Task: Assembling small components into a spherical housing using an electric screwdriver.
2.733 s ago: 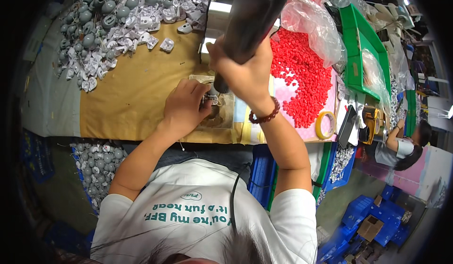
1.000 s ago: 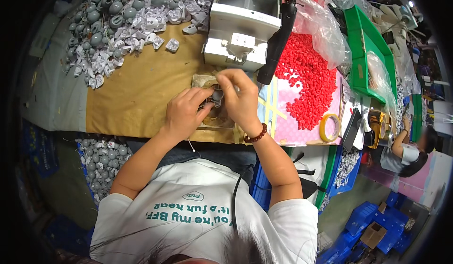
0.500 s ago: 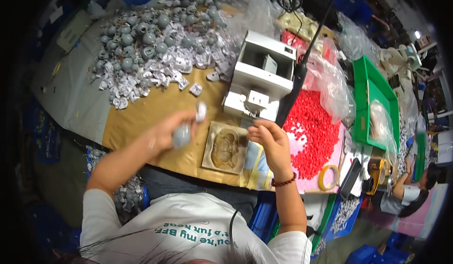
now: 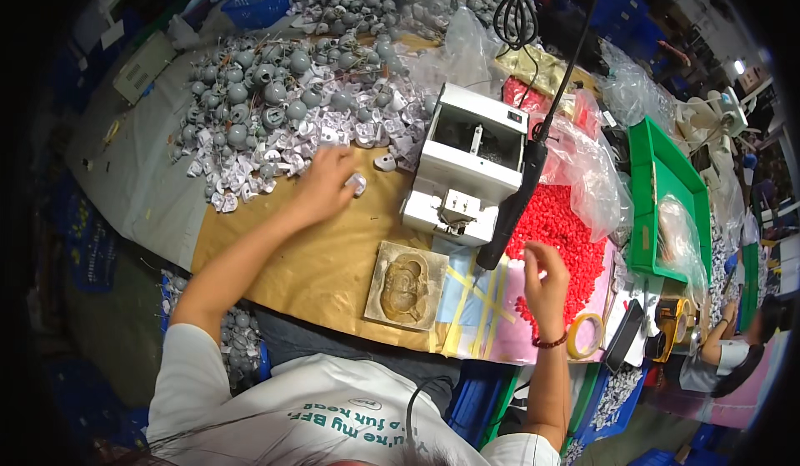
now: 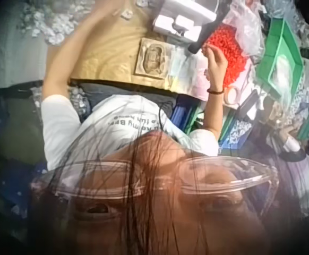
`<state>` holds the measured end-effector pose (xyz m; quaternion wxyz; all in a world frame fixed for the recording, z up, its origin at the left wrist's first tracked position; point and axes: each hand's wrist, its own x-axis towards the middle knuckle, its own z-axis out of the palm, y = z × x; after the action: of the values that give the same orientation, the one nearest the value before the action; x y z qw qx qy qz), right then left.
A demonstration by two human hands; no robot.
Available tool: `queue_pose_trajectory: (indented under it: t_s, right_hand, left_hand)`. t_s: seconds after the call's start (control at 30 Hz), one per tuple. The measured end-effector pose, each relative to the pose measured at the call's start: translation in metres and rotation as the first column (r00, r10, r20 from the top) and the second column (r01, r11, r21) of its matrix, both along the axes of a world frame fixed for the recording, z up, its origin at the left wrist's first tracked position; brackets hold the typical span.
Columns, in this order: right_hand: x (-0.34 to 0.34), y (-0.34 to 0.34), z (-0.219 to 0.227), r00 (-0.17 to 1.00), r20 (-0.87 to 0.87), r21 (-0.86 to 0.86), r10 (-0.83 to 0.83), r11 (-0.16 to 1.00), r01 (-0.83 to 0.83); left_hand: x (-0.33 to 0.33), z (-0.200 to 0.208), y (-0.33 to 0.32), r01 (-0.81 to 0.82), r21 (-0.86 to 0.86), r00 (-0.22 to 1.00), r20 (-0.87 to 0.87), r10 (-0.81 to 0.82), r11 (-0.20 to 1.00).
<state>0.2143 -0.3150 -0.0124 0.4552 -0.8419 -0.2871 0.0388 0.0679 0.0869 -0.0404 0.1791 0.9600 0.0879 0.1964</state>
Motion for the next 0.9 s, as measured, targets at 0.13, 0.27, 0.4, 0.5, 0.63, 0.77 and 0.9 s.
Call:
queue_pose_trajectory:
  t_s: [0.13, 0.27, 0.4, 0.5, 0.63, 0.77, 0.9]
  right_hand:
    - [0.031, -0.011, -0.024, 0.886, 0.455, -0.441, 0.089, 0.887, 0.137]
    - [0.041, -0.018, -0.049, 0.865, 0.482, -0.504, 0.139, 0.851, 0.144]
    - [0.041, -0.015, -0.054, 0.883, 0.446, -0.469, 0.146, 0.878, 0.092]
    - [0.038, -0.012, -0.05, 0.908, 0.39, -0.465, 0.152, 0.884, 0.052]
    - [0.042, -0.011, -0.053, 0.929, 0.344, -0.475, 0.134, 0.879, 0.049]
    - [0.048, -0.012, -0.057, 0.936, 0.333, -0.462, 0.114, 0.885, 0.056]
    - [0.047, -0.009, -0.055, 0.91, 0.403, -0.404, 0.1, 0.911, 0.08]
  left_hand:
    - [-0.03, -0.026, -0.013, 0.061, 0.05, 0.997, 0.052, -0.064, 0.997]
    - [-0.044, -0.011, -0.027, 0.045, 0.023, 0.997, -0.067, -0.043, 0.999]
    - [-0.065, 0.008, -0.043, 0.013, -0.002, 0.998, -0.053, -0.013, 1.0]
    - [-0.07, 0.001, -0.048, 0.035, -0.046, 0.999, -0.016, -0.036, 0.998]
    - [-0.067, -0.01, -0.052, 0.014, -0.228, 1.0, -0.013, -0.018, 0.974]
    - [-0.069, 0.018, -0.086, 0.173, -0.42, 0.985, 0.084, -0.152, 0.891]
    - [-0.07, 0.026, -0.127, 0.393, -0.338, 0.918, 0.091, -0.386, 0.855]
